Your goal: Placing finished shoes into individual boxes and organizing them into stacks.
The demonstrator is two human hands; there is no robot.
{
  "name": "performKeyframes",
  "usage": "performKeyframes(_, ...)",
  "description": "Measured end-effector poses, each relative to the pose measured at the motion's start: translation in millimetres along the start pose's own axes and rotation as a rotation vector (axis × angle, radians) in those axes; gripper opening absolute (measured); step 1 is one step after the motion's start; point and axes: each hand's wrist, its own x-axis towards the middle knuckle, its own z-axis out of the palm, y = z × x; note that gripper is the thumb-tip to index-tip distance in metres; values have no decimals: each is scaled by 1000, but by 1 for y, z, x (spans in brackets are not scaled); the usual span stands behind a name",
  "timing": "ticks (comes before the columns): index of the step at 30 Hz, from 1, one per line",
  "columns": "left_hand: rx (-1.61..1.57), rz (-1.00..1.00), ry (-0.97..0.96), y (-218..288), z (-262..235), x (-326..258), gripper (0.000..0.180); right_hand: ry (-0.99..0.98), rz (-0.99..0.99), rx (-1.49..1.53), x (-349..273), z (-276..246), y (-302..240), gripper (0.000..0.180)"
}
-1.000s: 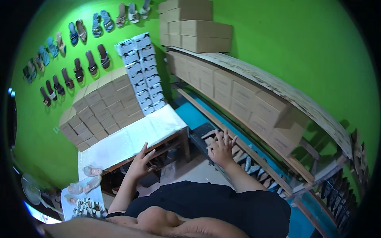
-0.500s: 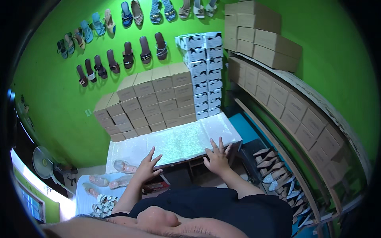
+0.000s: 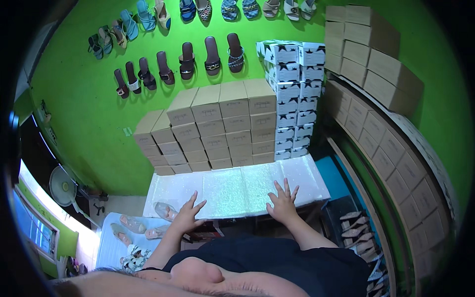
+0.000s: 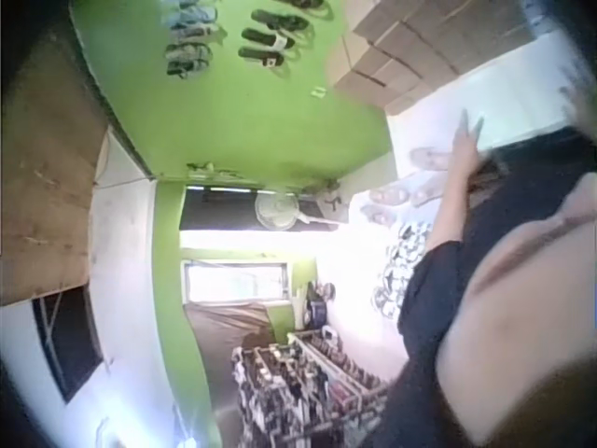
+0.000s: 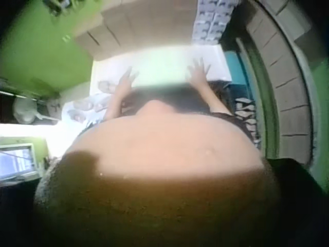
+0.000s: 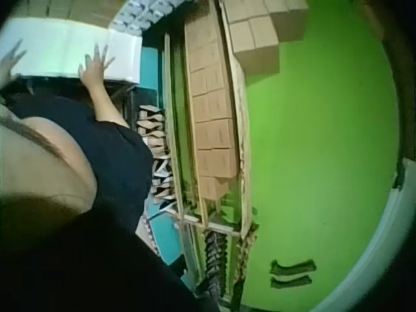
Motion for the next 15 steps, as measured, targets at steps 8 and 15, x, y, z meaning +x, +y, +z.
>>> performKeyframes(8, -32, -257, 240, -28, -6, 96, 105, -10, -56, 66, 102, 34, 49, 32)
performKeyframes(15, 4, -313, 219, -41, 5, 167, 103, -57, -104, 98, 156, 56, 99, 33)
